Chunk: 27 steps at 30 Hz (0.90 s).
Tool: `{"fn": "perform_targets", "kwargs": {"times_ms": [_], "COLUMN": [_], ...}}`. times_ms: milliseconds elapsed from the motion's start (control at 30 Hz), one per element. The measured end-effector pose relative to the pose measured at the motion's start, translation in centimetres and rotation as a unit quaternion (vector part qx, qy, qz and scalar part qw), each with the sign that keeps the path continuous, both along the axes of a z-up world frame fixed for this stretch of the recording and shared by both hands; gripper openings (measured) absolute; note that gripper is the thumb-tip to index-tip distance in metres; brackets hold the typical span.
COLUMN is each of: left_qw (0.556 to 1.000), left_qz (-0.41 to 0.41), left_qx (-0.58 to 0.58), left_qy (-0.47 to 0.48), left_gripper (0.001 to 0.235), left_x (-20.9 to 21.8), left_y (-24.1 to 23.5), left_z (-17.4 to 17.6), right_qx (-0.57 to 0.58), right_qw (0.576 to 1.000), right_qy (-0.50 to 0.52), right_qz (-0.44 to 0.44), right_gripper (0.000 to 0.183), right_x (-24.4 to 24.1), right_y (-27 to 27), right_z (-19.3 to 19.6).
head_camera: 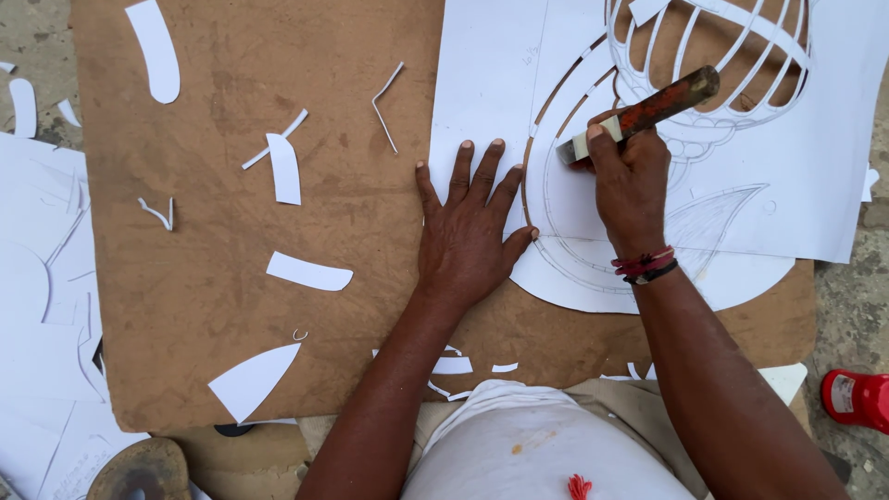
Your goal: The person uses a craft knife to cut along pencil lines on a large white sheet of paper placed on a brown work surface. They carefully follow curved and straight lines, removing small strips of paper and occasionally lifting the sheet to clear debris.
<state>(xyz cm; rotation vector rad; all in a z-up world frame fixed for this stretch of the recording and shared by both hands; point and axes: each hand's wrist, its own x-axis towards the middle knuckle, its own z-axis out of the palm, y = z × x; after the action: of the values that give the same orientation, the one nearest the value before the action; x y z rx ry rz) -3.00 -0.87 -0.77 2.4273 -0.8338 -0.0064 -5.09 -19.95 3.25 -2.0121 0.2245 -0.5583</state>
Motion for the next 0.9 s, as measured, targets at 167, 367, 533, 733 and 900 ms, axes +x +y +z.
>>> {"fn": "perform_targets", "kwargs": {"times_ms": [167,367,533,733,900], "left_qw": [1.000,1.000,1.000,1.000,1.000], "left_qz": [-0.001,-0.003,0.002,0.001,0.001], "left_qx": [0.000,0.006,0.009,0.014,0.011], "left_qy": [0.004,0.003,0.010,0.016,0.016], "left_gripper": [0.074,0.073,0.074,0.073,0.073], "left_x": [0.1,0.1,0.1,0.2,0.2], "left_y": [0.1,0.0,0.0,0.0,0.0], "left_z": [0.1,0.1,0.1,0.6,0.3], "right_qx": [-0.009,-0.013,-0.038,-0.039,-0.036], "right_qw": [1.000,0.999,0.997,0.996,0.996], "right_qy": [0.007,0.019,0.054,0.073,0.083], "right_qz": [-0.013,-0.029,-0.043,-0.020,-0.013], "right_gripper": [0.013,0.013,0.016,0.019,0.020], "right_x": [0.2,0.8,1.1,1.1,0.8], "right_y": [0.2,0.9,1.5,1.2,1.2], "right_z": [0.1,0.3,0.1,0.5,0.4]}}
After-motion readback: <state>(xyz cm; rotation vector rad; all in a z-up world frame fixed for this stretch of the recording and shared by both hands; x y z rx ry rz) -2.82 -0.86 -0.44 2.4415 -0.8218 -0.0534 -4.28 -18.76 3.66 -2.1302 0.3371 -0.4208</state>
